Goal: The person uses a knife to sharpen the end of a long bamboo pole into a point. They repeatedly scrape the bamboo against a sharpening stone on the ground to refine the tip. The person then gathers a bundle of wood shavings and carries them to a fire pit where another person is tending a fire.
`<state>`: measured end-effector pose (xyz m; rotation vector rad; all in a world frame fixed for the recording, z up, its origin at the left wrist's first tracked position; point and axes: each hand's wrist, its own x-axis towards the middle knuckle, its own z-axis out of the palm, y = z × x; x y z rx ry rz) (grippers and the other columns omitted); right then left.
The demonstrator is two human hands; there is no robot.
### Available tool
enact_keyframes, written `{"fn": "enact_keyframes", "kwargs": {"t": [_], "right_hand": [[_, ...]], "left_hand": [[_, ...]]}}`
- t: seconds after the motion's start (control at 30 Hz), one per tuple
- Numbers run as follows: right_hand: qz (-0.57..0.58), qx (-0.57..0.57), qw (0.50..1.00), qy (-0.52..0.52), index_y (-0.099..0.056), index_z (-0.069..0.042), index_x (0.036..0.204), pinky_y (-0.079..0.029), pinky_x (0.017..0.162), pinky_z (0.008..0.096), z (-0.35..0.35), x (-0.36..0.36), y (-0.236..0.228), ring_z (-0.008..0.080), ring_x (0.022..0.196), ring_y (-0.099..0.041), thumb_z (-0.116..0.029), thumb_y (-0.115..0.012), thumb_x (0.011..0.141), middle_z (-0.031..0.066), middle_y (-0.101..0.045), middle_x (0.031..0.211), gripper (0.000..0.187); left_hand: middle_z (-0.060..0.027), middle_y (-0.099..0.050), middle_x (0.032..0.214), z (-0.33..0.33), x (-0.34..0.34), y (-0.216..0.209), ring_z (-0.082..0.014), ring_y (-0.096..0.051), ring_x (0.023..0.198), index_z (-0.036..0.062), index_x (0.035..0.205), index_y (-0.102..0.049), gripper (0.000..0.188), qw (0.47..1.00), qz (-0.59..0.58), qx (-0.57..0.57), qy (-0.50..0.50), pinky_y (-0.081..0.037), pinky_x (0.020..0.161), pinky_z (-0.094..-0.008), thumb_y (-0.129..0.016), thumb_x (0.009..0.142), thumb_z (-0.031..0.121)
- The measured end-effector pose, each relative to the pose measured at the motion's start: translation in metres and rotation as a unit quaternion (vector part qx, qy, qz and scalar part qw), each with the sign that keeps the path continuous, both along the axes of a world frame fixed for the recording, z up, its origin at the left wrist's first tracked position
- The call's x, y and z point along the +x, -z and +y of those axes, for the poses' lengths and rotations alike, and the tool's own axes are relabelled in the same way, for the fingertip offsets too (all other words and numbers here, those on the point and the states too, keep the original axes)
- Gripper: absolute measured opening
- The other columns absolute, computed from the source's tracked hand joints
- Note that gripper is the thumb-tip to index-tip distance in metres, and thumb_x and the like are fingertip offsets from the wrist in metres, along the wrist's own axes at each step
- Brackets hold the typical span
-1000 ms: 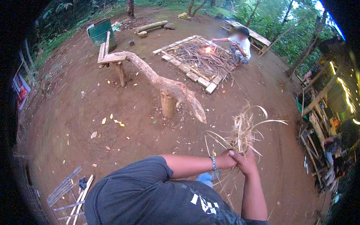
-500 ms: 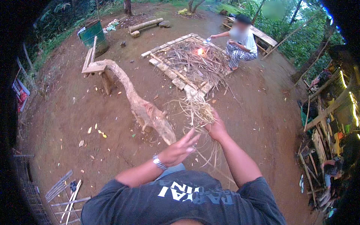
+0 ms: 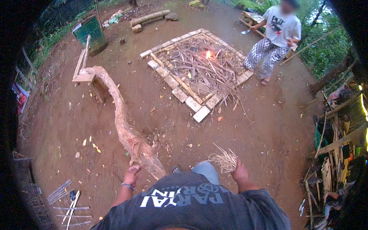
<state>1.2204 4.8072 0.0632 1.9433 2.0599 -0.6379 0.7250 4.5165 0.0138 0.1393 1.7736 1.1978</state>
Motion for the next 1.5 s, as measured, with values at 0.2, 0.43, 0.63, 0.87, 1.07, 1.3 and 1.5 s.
{"fn": "enact_keyframes", "kwargs": {"t": [0.2,0.43,0.63,0.87,1.07,1.3,1.5], "right_hand": [[0.047,-0.009,0.998,0.040,-0.020,-0.017,0.149,-0.045,0.097,0.0484,0.152,-0.055,0.049,0.0418,0.117,-0.053,-0.017,-0.073,0.075,0.0246,-0.052,0.129,0.092],[0.085,0.067,0.993,-0.041,-0.018,-0.017,0.149,-0.048,0.092,0.0503,0.463,-0.170,0.072,0.0433,0.109,-0.058,-0.022,-0.076,0.075,0.0276,-0.055,0.122,0.094],[0.070,0.130,0.988,-0.055,-0.029,-0.021,0.146,-0.049,0.092,0.0492,0.727,-0.323,0.029,0.0401,0.113,-0.057,-0.024,-0.078,0.075,0.0207,-0.054,0.127,0.087],[0.070,0.351,0.933,-0.044,-0.023,-0.025,0.151,-0.039,0.105,0.0497,0.896,-0.414,-0.027,0.0395,0.134,-0.037,-0.043,-0.082,0.071,0.0209,-0.022,0.153,0.101],[0.229,0.246,0.935,-0.115,-0.017,-0.010,0.151,-0.033,0.111,0.0457,0.786,-0.366,0.105,0.0448,0.137,-0.028,-0.027,-0.083,0.070,0.0253,-0.018,0.152,0.106],[-0.018,-0.269,0.919,-0.288,-0.010,-0.012,0.153,-0.037,0.107,0.0518,0.492,-0.188,0.170,0.0487,0.128,-0.039,-0.041,-0.083,0.068,0.0306,-0.029,0.145,0.116],[-0.052,-0.281,0.910,-0.302,-0.011,-0.007,0.152,-0.041,0.104,0.0483,0.431,-0.147,0.200,0.0453,0.125,-0.045,-0.041,-0.079,0.072,0.0326,-0.035,0.142,0.110]], "left_hand": [[-0.0064,-0.070,0.099,0.011,-0.014,0.035,-0.0143,-0.063,0.089,0.0019,0.104,-0.068,0.025,0.984,0.120,-0.095,-0.096,-0.051,0.076,-0.0330,-0.066,0.089,0.021],[-0.0136,-0.069,0.089,0.032,0.081,0.059,-0.0321,-0.062,0.084,0.0059,0.093,-0.068,0.034,0.814,0.250,-0.513,0.108,-0.049,0.075,-0.0427,-0.055,0.090,0.037],[-0.0128,-0.068,0.085,0.099,0.149,-0.004,-0.0282,-0.062,0.079,0.0038,0.088,-0.068,0.030,0.860,0.108,-0.498,-0.029,-0.050,0.072,-0.0400,-0.059,0.088,0.033],[-0.0131,-0.068,0.087,0.177,0.165,-0.032,-0.0280,-0.062,0.080,0.0031,0.088,-0.068,0.029,0.849,0.069,-0.519,-0.074,-0.049,0.072,-0.0398,-0.057,0.088,0.030],[-0.0133,-0.067,0.088,0.214,0.158,-0.033,-0.0278,-0.062,0.081,0.0026,0.088,-0.068,0.028,0.852,0.060,-0.514,-0.075,-0.049,0.073,-0.0396,-0.056,0.088,0.028],[-0.0136,-0.067,0.089,0.196,0.161,-0.029,-0.0276,-0.061,0.082,0.0019,0.088,-0.068,0.027,0.869,0.069,-0.482,-0.085,-0.049,0.074,-0.0394,-0.055,0.089,0.026],[-0.0139,-0.067,0.090,0.160,0.172,-0.017,-0.0274,-0.061,0.083,0.0013,0.088,-0.068,0.026,0.892,0.090,-0.430,-0.108,-0.048,0.074,-0.0393,-0.054,0.089,0.024]]}}
